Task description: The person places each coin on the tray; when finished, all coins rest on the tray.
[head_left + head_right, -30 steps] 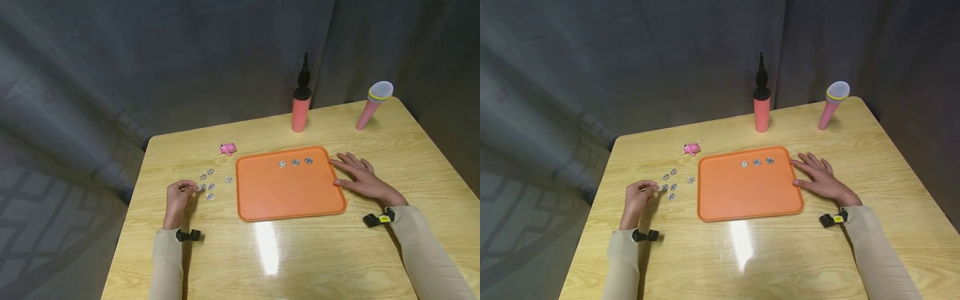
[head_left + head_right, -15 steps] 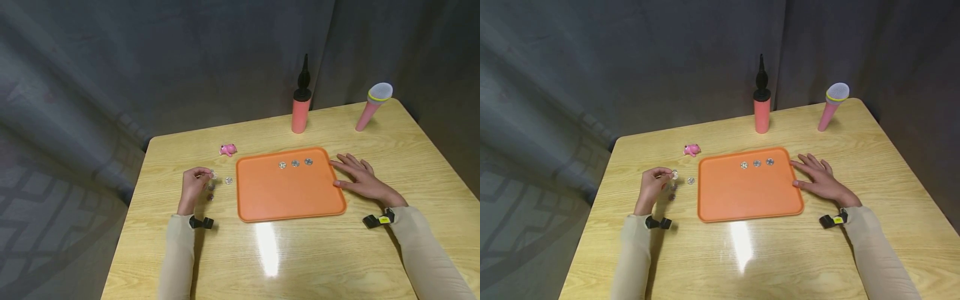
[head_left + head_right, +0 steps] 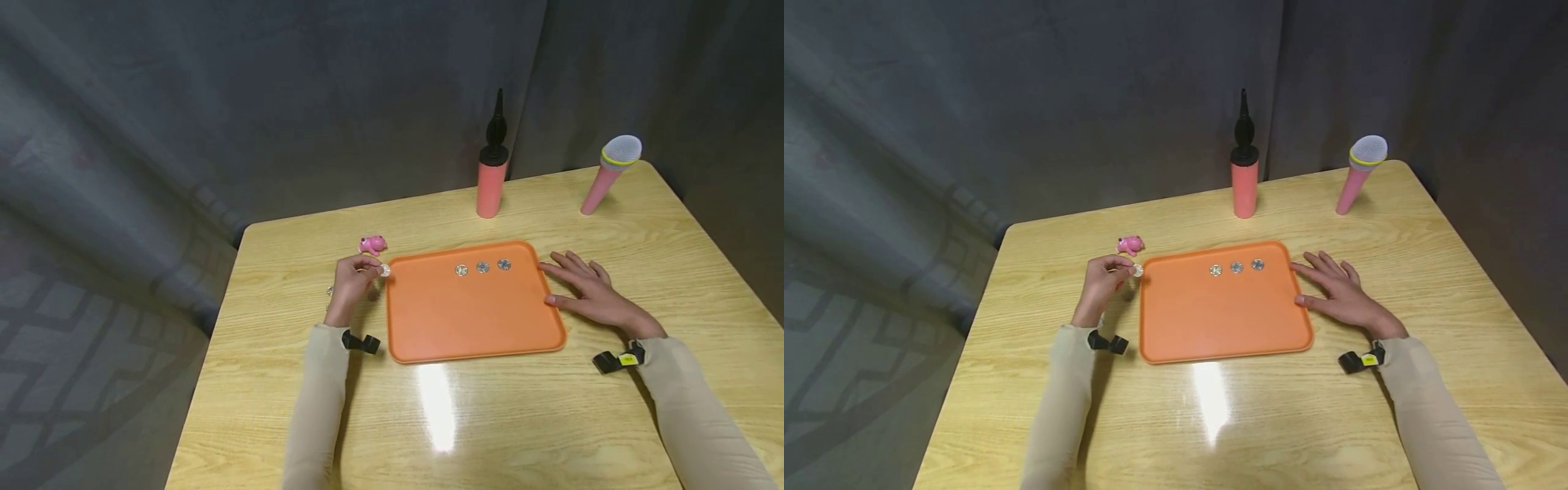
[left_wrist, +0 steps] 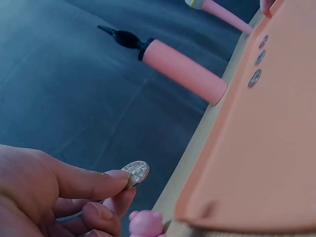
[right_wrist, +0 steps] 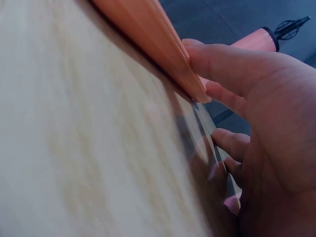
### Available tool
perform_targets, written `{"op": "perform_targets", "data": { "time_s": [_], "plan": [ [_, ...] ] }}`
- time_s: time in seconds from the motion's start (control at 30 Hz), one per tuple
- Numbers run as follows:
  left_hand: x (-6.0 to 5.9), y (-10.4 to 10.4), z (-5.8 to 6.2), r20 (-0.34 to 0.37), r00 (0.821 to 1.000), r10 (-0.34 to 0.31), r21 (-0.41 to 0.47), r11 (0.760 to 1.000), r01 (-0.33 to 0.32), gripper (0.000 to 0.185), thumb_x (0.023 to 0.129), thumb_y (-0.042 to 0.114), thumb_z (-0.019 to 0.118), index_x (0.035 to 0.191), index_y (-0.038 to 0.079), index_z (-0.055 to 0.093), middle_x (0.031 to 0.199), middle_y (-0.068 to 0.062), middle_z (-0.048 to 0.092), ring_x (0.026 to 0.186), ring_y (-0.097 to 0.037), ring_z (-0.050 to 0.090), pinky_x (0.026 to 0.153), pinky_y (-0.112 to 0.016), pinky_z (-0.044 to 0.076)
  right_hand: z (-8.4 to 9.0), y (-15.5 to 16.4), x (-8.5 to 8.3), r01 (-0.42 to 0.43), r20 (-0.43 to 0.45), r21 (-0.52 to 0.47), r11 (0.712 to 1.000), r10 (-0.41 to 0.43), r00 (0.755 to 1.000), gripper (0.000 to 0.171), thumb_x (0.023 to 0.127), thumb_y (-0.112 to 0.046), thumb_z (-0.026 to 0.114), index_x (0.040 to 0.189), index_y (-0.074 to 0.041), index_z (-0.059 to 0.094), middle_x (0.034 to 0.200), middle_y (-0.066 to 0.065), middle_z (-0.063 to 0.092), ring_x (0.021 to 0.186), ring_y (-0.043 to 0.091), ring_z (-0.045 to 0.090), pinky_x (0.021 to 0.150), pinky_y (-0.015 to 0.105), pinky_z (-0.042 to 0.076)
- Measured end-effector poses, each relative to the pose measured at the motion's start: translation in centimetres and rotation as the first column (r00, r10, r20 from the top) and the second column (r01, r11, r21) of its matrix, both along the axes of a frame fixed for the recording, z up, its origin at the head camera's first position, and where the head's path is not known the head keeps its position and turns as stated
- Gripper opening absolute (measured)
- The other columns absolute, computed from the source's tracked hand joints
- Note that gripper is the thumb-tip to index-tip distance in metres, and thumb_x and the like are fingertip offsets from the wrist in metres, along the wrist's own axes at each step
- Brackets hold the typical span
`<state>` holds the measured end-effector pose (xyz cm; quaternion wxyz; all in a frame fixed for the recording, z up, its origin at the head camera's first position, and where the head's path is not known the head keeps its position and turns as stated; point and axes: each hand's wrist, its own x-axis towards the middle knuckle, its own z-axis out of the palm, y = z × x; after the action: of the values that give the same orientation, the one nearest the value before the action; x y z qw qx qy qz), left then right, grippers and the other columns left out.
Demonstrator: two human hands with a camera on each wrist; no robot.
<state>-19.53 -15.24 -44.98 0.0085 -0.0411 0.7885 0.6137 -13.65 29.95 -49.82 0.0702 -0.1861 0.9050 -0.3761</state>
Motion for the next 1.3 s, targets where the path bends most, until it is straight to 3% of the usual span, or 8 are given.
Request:
{"op": "perform_targets", "data": {
  "time_s": [0.23,0.47,0.67,0.8,1.03,1.3],
  "plan": [
    [-1.2,3.2,-0.6,-0.006,0.999,-0.039,-0.030,0.999,0.039,0.009,0.082,-0.012,0.068,0.091,-0.014,0.070,0.067,0.006,0.057,0.063,-0.010,0.051,0.052,-0.019,0.040,0.0,0.0,-0.1,0.003,0.001,0.001,1.000,-0.003,1.000,0.068,0.094,-0.026,0.069,0.154,-0.015,0.039,0.165,0.026,0.016,0.155,0.047,-0.002,0.115,0.070,-0.013],
    [-2.0,6.0,-1.2,0.006,0.996,-0.092,-0.071,0.993,0.093,0.008,0.083,-0.009,0.070,0.090,-0.010,0.072,0.070,-0.001,0.065,0.065,-0.014,0.054,0.056,-0.019,0.041,0.3,0.0,0.0,-0.006,-0.003,-0.002,1.000,0.006,1.000,0.068,0.094,-0.026,0.069,0.154,-0.016,0.039,0.165,0.026,0.017,0.155,0.047,-0.001,0.114,0.071,-0.011],
    [-2.1,7.7,-1.8,0.026,0.992,-0.125,-0.112,0.986,0.127,0.005,0.082,-0.005,0.072,0.083,-0.001,0.076,0.067,0.001,0.062,0.060,-0.011,0.053,0.055,-0.018,0.042,0.3,-0.1,0.0,-0.009,0.004,-0.002,1.000,0.009,1.000,0.068,0.094,-0.026,0.069,0.154,-0.016,0.039,0.165,0.026,0.017,0.155,0.047,-0.001,0.114,0.072,-0.011],
    [-2.1,8.5,-2.2,0.040,0.989,-0.142,-0.193,0.970,0.148,0.005,0.081,-0.002,0.074,0.081,0.002,0.076,0.067,0.001,0.064,0.059,-0.007,0.050,0.055,-0.017,0.041,0.3,0.0,0.0,-0.006,0.009,-0.003,1.000,0.006,1.000,0.067,0.094,-0.027,0.068,0.154,-0.016,0.039,0.165,0.026,0.016,0.155,0.047,-0.001,0.115,0.071,-0.011],
    [-2.1,9.4,-2.9,0.008,0.981,-0.196,-0.240,0.952,0.192,0.004,0.080,-0.005,0.074,0.082,-0.001,0.075,0.077,-0.016,0.072,0.062,-0.007,0.051,0.058,-0.016,0.041,0.2,-0.1,0.0,0.004,0.016,0.001,1.000,-0.004,1.000,0.068,0.094,-0.027,0.068,0.154,-0.017,0.039,0.165,0.026,0.016,0.155,0.047,-0.001,0.115,0.070,-0.012],
    [-1.9,9.7,-2.9,-0.010,0.974,-0.226,-0.377,0.903,0.206,0.003,0.083,0.000,0.073,0.084,0.001,0.076,0.080,-0.013,0.074,0.067,-0.008,0.053,0.062,-0.016,0.041,0.2,0.0,-0.1,0.012,0.029,-0.010,1.000,-0.011,1.000,0.067,0.093,-0.026,0.069,0.154,-0.017,0.040,0.166,0.025,0.016,0.155,0.047,-0.001,0.115,0.069,-0.012]
  ]
}}
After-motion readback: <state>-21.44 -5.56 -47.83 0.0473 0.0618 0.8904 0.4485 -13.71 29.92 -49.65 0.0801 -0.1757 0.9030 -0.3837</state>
